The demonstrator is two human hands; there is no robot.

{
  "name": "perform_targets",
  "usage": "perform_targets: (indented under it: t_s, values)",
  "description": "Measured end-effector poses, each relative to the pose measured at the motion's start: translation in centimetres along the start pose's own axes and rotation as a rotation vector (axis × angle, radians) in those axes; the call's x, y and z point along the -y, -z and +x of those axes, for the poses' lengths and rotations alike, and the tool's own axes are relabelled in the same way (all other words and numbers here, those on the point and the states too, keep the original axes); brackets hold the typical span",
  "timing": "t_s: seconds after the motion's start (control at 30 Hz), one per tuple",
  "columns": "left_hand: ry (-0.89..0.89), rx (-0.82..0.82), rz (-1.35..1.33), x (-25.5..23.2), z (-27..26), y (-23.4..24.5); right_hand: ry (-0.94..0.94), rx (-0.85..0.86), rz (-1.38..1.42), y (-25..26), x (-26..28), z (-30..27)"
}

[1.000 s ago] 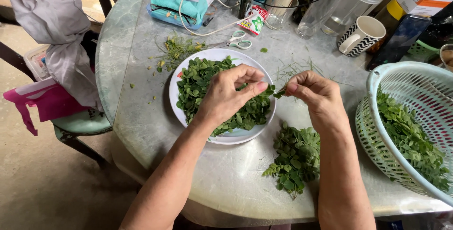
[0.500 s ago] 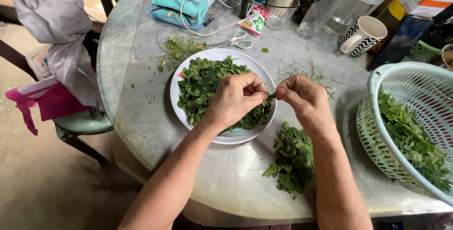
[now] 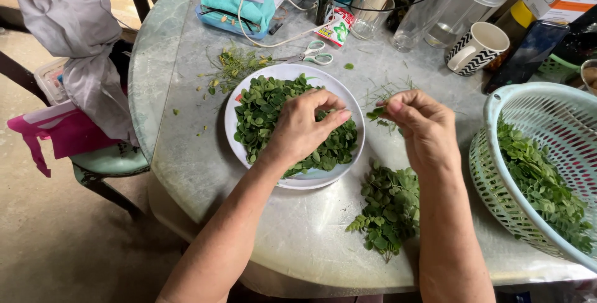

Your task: The person strips moringa leaves from their stems by hand, placing the leaves into a white plate and discarding the bare stems onto the table. They then sort through the leaves on the plate, removing any remaining small stems and transferring the cleaned leaves into a plastic basket.

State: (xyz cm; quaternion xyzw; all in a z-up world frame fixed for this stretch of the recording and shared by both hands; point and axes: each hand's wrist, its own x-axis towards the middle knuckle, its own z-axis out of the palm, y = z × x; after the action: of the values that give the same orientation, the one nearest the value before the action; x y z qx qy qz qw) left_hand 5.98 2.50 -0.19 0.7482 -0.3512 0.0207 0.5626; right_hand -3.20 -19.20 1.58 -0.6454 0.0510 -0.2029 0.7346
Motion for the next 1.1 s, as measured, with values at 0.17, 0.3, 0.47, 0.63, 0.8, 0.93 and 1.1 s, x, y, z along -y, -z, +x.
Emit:
perform_targets:
  t_s: [0.17, 0.3, 0.47, 0.63, 0.8, 0.93, 1.1]
  values:
    - [0.168, 0.126, -0.651, -0.1, -0.1, -1.2, -0.008, 0.066, 0.110, -2.1, -1.3, -0.9]
    - [0.246, 0.123, -0.890, 1.0, -0.1, -2.2, 0.047, 0.064, 0.085, -3.2, -2.4, -1.3]
    - [0.273, 0.088, -0.904, 1.0, -0.2, -2.1, 0.119, 0.033, -0.023, -4.8, -2.3, -2.5]
    - [0.332, 0.060, -0.868, 0.7, -0.1, -2.0, 0.162, 0.019, -0.071, -5.1, -2.6, -2.7]
    - [0.336, 0.052, -0.888, 0.7, -0.1, -2.0, 0.181, -0.002, -0.134, -5.1, -2.6, -2.8]
    - [0.347, 0.052, -0.915, 0.9, -0.2, -2.0, 0.177, -0.004, -0.126, -5.3, -2.3, -2.9]
    - [0.364, 0.060, -0.917, 0.8, -0.2, -2.0, 0.190, -0.016, -0.082, -5.6, -2.1, -3.0]
